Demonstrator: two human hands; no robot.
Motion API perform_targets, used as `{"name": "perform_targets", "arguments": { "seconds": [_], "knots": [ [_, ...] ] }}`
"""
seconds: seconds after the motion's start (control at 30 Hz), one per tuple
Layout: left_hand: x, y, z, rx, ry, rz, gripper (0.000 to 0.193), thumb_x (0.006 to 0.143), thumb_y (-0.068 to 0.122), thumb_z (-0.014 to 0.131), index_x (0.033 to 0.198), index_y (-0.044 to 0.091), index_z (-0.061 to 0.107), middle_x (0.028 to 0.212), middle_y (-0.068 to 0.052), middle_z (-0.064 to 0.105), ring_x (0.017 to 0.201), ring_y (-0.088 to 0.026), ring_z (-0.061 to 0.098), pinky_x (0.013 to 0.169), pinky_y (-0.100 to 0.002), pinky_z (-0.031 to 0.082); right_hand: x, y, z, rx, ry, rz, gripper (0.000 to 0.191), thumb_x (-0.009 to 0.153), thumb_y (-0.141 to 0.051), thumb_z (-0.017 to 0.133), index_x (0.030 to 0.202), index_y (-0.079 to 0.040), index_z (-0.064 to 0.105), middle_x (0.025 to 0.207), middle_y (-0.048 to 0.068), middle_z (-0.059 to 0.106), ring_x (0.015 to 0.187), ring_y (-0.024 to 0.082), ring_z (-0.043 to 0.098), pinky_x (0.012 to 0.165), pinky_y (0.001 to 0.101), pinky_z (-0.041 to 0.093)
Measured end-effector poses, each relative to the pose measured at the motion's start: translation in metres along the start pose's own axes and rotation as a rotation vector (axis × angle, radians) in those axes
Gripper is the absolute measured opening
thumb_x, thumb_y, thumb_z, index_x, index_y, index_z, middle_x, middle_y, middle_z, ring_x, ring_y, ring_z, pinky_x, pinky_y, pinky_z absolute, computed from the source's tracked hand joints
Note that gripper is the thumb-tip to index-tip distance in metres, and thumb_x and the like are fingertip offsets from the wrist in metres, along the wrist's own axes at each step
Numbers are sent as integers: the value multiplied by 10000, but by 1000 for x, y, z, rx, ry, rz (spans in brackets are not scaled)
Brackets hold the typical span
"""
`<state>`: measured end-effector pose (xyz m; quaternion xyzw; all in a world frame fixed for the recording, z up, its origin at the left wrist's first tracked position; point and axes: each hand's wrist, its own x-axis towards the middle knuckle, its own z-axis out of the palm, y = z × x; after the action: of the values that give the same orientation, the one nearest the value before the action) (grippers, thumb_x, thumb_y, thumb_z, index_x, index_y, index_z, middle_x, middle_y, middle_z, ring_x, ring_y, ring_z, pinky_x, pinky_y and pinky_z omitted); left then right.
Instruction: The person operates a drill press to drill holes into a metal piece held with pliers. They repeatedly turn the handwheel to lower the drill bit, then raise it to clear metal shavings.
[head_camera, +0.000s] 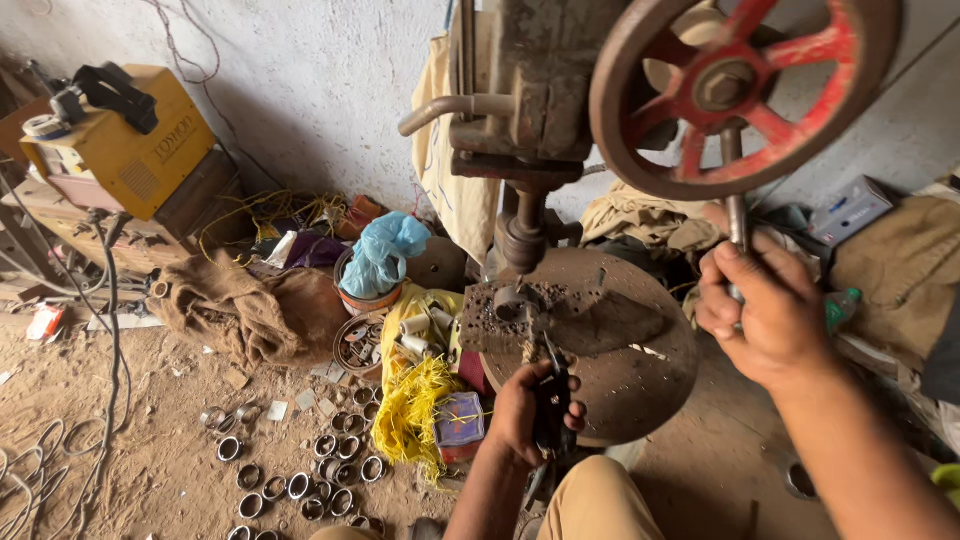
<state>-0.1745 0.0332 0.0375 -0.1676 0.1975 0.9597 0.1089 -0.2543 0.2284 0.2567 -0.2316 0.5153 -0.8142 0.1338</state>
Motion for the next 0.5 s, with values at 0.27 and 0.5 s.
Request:
{"name": "perform_targets", "arguments": {
  "seconds": [0.27, 0.5],
  "knots": [
    [-1, -1, 4, -36, 5, -29, 291, 1023, 276, 415, 1171, 85, 577, 871, -91, 628, 634, -225, 568, 518, -312, 456, 15, -15, -25, -340, 152, 305, 320, 964, -110, 526, 1271, -80, 613, 914, 53, 629, 595, 109, 571, 474, 281, 442],
    [-4, 4, 5, -12, 6, -38, 332, 1016, 263, 399, 1222, 79, 584, 880, -93, 629, 624, -224, 561, 521, -317, 453, 14, -1, 0, -570, 280, 118, 164, 1021, -153, 581, 1111, -81, 698, 760, 40, 554, 468, 84, 420, 388, 277, 339]
  ]
}}
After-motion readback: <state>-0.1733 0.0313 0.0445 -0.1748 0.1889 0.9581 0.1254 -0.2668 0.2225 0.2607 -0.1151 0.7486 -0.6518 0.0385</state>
